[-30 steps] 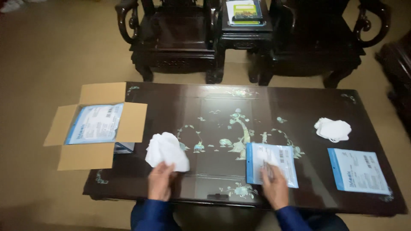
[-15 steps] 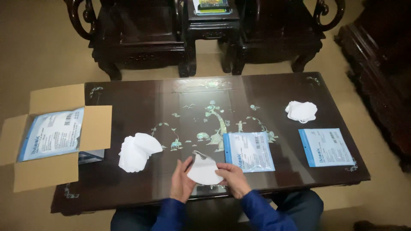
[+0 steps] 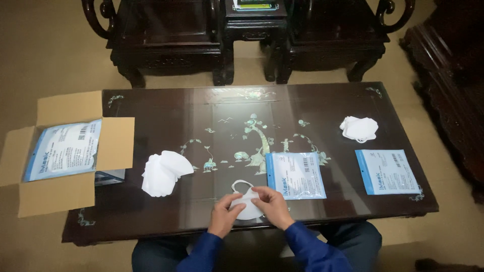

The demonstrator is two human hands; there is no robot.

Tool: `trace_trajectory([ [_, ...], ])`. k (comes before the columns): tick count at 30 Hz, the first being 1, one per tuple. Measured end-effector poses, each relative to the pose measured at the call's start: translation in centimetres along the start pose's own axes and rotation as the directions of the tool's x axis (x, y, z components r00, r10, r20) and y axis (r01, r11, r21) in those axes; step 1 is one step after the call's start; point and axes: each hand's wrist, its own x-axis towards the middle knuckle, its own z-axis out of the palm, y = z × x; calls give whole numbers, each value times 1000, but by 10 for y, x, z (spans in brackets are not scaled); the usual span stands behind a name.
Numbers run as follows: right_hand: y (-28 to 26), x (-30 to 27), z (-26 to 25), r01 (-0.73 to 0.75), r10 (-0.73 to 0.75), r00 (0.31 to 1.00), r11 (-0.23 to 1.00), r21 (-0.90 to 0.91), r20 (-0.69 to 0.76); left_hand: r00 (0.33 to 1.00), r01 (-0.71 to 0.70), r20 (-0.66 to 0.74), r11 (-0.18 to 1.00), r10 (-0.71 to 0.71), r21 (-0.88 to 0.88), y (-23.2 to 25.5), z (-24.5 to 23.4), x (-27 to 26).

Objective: Packaging individual face masks into plastic sleeves on a table

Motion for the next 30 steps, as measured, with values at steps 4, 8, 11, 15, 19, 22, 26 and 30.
trace_trajectory([
  [4, -50, -12, -16, 367, -264, 921, 832, -416, 285, 996, -88, 6, 958, 90, 272, 42, 0, -6],
  [8, -90, -20, -19, 182, -121, 959, 956, -229, 258, 999, 2, -35, 999, -4, -52, 26, 6, 5],
  [11, -80, -17, -9, -258, 236, 963, 944, 205, 126, 955, 228, -21, 776, -296, -588, 19, 28, 1],
  [15, -62, -1, -21, -179, 142, 975, 957, -230, -168, 901, 253, -49, 616, -431, -746, 13, 40, 7],
  [19, -34, 26, -47, -133, -155, 944, 632, -764, -293, 840, 324, -145, 698, -522, -639, 26, 38, 13],
  [22, -22, 30, -43, -112, -261, 935, 425, -898, -240, 851, 337, -167, 761, -499, -555, 53, 43, 23],
  [26, -33, 25, -38, -57, -305, 937, 349, -935, -171, 883, 388, -120, 849, -454, -359, 83, 57, 42],
  [30, -16, 29, -34, -62, -323, 938, 210, -976, -129, 940, 312, -104, 941, -326, -132, 50, 77, 74],
])
